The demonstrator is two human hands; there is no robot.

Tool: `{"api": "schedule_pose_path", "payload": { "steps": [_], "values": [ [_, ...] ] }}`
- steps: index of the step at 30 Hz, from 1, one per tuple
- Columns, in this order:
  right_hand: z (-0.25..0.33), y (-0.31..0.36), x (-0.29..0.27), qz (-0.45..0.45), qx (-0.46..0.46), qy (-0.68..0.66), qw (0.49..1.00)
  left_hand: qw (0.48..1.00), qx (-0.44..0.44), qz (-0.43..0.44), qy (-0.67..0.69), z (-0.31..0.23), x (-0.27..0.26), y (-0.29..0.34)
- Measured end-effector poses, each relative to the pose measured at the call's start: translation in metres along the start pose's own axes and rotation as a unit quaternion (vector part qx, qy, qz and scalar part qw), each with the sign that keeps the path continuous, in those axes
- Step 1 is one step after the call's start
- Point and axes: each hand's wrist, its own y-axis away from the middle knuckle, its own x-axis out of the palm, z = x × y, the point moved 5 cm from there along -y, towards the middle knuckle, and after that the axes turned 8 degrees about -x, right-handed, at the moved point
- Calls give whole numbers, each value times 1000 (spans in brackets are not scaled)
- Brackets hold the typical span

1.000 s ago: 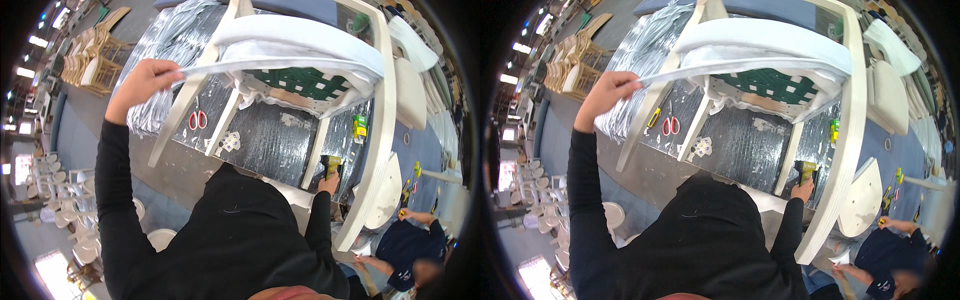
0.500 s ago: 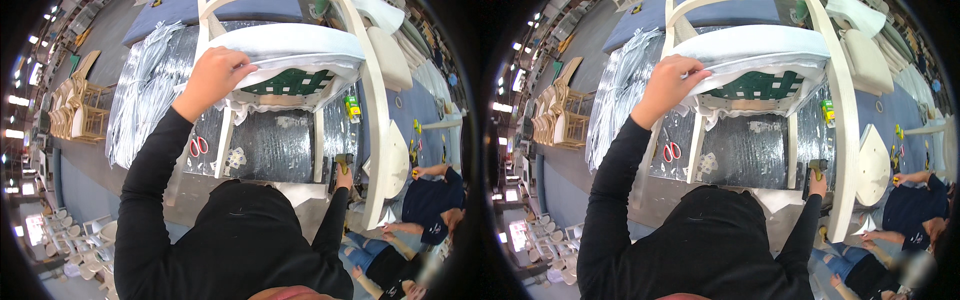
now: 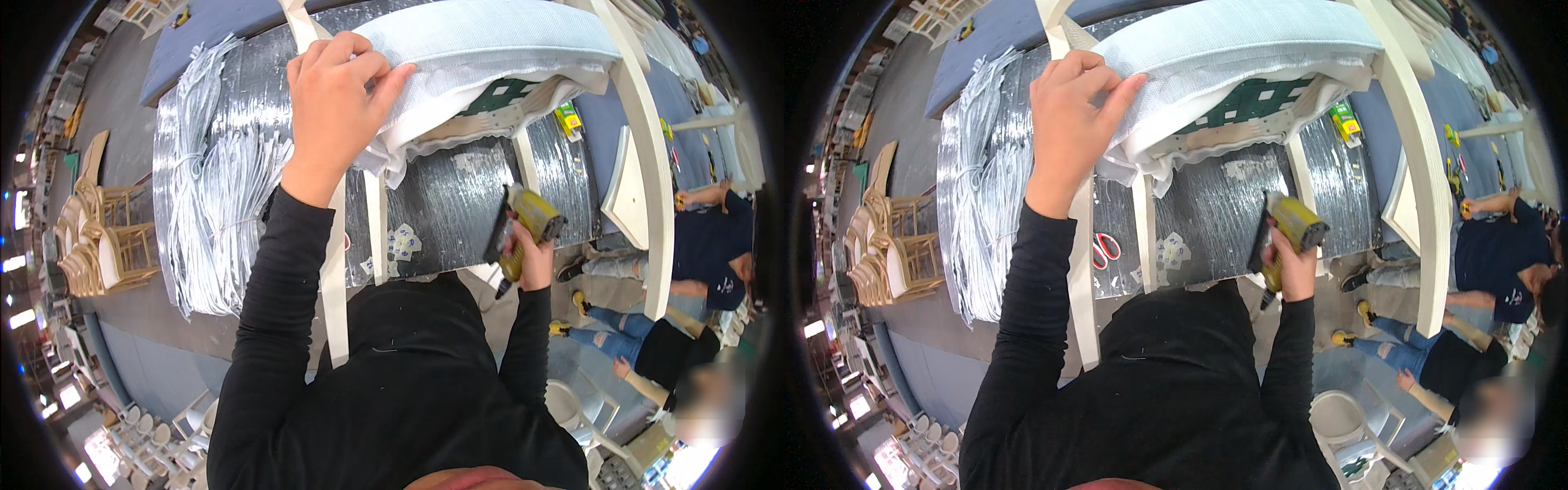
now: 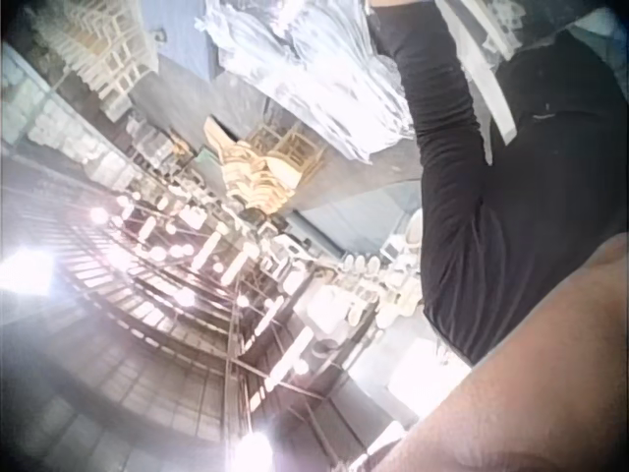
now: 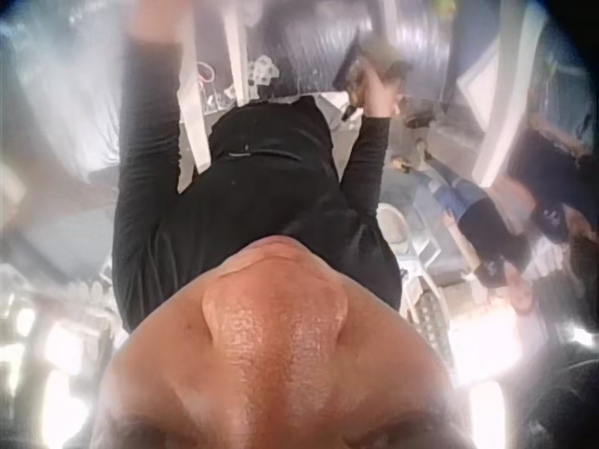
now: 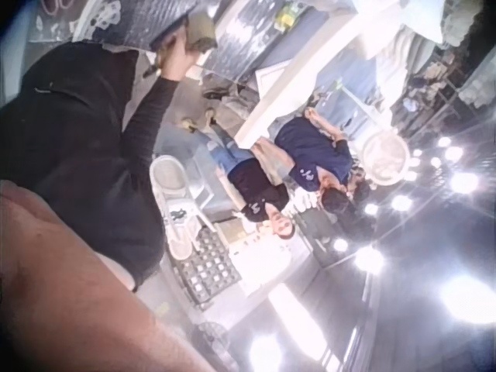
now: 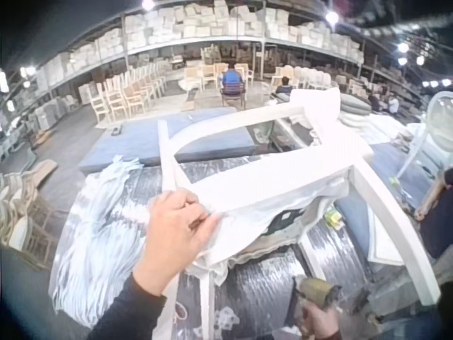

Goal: The person staples white fabric onto a white chair frame using a pneumatic staple gun, then trims excess fabric with scissors. The person repeats this process along the chair's edges, securing and cutting the fabric in sequence.

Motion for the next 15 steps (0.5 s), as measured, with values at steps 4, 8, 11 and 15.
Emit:
{"api": "schedule_pose_path", "payload": {
  "steps": [4, 8, 11, 15],
  "values": [
    [57, -2, 75, 110, -67, 65, 990, 999, -11, -16, 39, 5, 2, 3],
    [91, -2, 132, 115, -153, 165, 968, 996, -40, 8, 81, 5, -1, 0],
    [101, -10, 166, 115, -344, 202, 910, 982, -112, 52, 140, 6, 2, 2],
    [110, -13, 194, 97, -462, 243, 848, 978, -126, 76, 149, 6, 6, 2]
  ]
}}
